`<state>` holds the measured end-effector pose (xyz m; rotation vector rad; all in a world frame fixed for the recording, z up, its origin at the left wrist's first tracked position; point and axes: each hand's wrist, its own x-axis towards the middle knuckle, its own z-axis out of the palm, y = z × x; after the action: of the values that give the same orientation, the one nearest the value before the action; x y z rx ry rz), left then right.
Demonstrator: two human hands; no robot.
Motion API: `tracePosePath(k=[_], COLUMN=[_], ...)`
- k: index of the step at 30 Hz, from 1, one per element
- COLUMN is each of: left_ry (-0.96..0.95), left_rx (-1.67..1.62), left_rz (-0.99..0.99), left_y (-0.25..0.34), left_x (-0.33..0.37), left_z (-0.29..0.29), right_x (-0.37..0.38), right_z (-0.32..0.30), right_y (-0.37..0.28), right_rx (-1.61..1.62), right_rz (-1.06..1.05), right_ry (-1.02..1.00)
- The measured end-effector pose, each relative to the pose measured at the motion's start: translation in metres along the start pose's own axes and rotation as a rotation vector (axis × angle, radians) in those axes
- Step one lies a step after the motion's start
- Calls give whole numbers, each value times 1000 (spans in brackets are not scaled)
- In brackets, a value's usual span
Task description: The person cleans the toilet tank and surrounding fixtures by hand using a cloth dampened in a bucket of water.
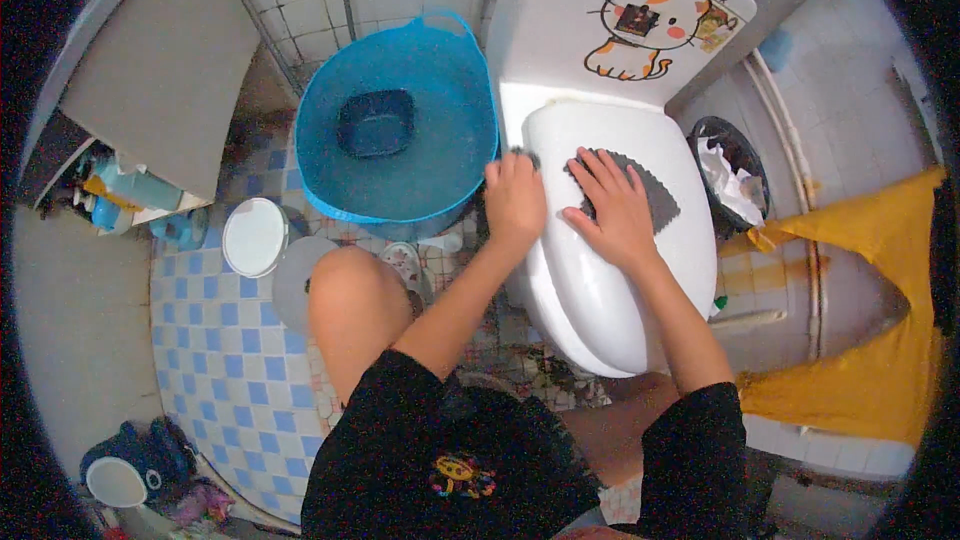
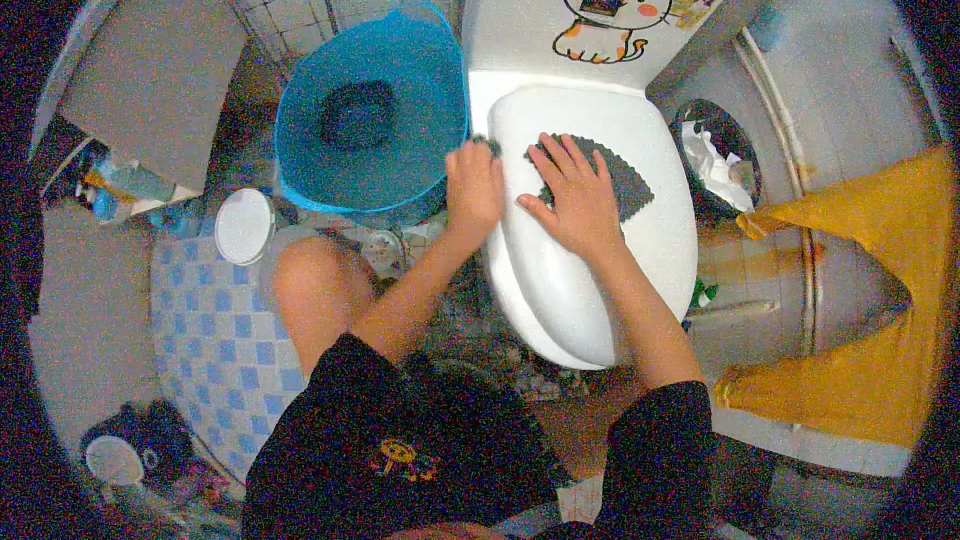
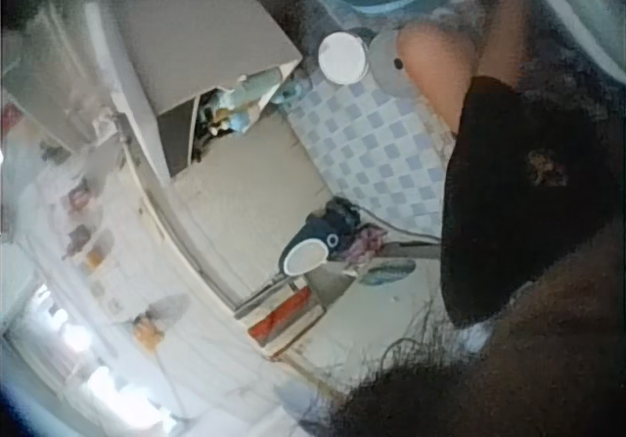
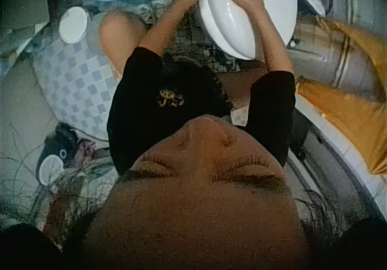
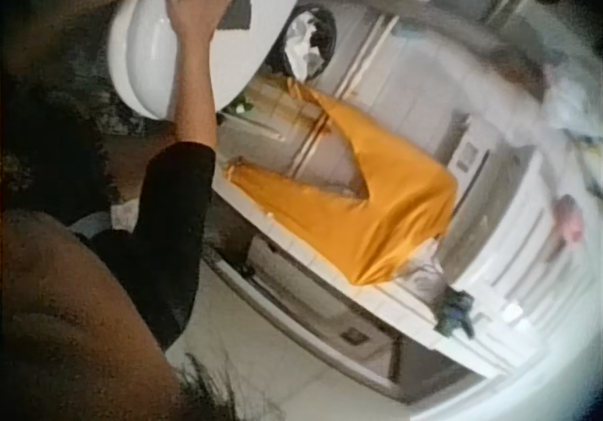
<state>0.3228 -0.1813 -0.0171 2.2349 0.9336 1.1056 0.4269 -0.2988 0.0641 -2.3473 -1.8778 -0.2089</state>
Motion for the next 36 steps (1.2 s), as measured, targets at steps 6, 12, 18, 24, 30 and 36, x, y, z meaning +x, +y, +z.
tracePosePath(k=[6, 12, 18, 24, 30, 36], left_ry=[-142, -151, -91, -243, -90, -274], left_rx=[-127, -25, 147, -49, -23, -18], left_rz=[-120, -74, -48, -119, -85, -95], left_y=[33, 18, -24, 14, -16, 0], left_x=[-81, -68, 19, -42, 1, -30], left_z=[-45, -47, -16, -33, -23, -29], right_x=[1, -7, 0, -7, 1, -5], right_z=[-2, -4, -1, -1, -1, -2], right_y=[-5, -1, -9, 6, -8, 0], right_rx=[40, 11, 52, 29, 34, 36], right_rz=[12, 26, 5, 11, 4, 40], right_ry=[-18, -36, -32, -1, -5, -18])
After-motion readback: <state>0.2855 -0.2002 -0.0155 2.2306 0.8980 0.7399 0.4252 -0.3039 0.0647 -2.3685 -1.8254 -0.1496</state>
